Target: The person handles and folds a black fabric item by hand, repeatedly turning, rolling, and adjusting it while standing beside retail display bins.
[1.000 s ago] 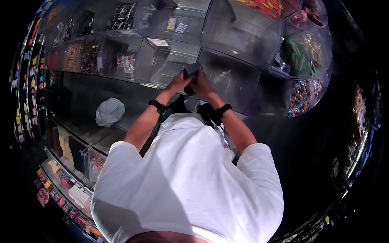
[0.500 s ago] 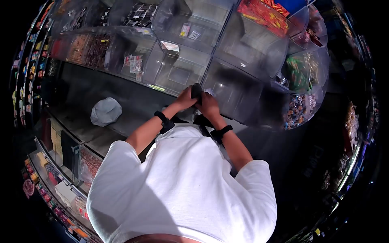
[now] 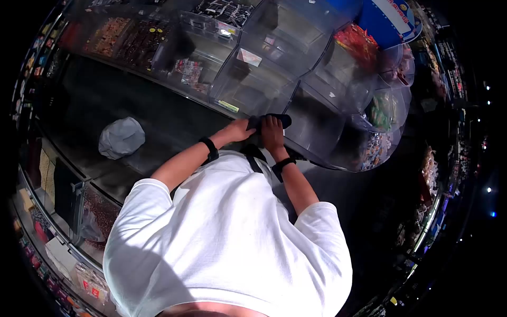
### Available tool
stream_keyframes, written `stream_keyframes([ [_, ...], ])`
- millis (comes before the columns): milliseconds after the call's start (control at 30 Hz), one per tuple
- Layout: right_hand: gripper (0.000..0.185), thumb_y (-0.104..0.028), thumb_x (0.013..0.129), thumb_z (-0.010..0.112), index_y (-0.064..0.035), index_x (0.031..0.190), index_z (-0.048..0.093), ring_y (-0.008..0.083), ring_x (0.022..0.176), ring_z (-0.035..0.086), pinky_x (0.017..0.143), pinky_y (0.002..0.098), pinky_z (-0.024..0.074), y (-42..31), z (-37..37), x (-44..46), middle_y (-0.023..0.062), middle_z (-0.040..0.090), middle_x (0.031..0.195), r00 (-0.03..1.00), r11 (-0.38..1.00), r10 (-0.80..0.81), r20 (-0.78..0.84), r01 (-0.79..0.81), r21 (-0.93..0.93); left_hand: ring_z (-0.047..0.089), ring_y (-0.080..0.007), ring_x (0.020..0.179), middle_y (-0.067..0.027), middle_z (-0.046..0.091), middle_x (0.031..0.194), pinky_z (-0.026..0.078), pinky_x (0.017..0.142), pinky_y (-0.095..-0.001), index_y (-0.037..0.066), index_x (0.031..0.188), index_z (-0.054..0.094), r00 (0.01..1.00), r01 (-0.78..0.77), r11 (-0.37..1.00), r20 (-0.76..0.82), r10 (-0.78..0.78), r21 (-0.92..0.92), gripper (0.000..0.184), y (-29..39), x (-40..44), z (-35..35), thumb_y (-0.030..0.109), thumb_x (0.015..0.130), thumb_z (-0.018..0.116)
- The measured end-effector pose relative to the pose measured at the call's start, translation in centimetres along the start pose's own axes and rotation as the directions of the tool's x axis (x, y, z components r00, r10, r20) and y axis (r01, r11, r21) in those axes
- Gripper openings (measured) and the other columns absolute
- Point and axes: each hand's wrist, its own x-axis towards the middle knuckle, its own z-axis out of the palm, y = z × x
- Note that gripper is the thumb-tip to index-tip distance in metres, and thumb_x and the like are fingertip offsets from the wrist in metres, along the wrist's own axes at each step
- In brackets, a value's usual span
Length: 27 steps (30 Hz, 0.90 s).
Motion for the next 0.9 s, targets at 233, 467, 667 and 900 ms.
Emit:
stream_keyframes([
  [233,0.034,-0.012,0.078,0.065,-0.0025,0.110,0.057,0.0383,0.106,0.057,0.089,0.0468,0.0487,-3.1,4.6,3.9,0.0193,0.057,0.110,0.976,0.916,0.183,0.116,-0.212,0.341,0.060,-0.0459,0.103,-0.0283,0.065,0.106,0.048,0.089,-0.0498,-0.002,0.114,0.060,0.993,0.116,0.992,0.011,-0.115,-0.051,0.052,-6.1,-0.6,-2.7,0.045,0.092,0.058],
  [467,0.052,-0.009,0.073,0.068,0.0070,0.122,0.056,0.0452,0.108,0.059,0.094,0.0430,0.0474,-3.4,2.3,10.2,0.0290,0.062,0.112,0.980,0.711,0.139,0.145,-0.201,0.674,0.058,-0.0467,0.107,-0.0279,0.063,0.111,0.048,0.090,-0.0487,0.000,0.116,0.057,0.936,0.107,0.975,-0.311,-0.164,-0.194,0.049,-2.3,-2.0,-10.5,0.041,0.089,0.063],
  [667,0.052,-0.008,0.077,0.068,0.0062,0.125,0.053,0.0408,0.111,0.060,0.096,0.0403,0.0459,-5.0,4.1,17.0,0.0270,0.062,0.112,0.896,0.474,0.442,0.038,-0.269,0.839,0.051,-0.0489,0.113,-0.0324,0.051,0.123,0.044,0.098,-0.0478,-0.010,0.123,0.047,0.871,-0.006,0.990,-0.488,-0.063,-0.138,0.056,-2.7,-0.1,-14.3,0.024,0.083,0.068],
  [900,0.047,-0.013,0.080,0.067,0.0024,0.123,0.058,0.0405,0.107,0.061,0.092,0.0418,0.0490,-3.9,7.2,24.2,0.0242,0.064,0.112,0.920,0.425,0.393,0.016,-0.197,0.883,0.045,-0.0492,0.125,-0.0377,0.049,0.128,0.041,0.105,-0.0466,-0.019,0.132,0.034,0.915,0.289,0.957,-0.292,-0.280,-0.010,0.089,-5.1,5.0,-16.6,0.039,0.079,0.075],
])
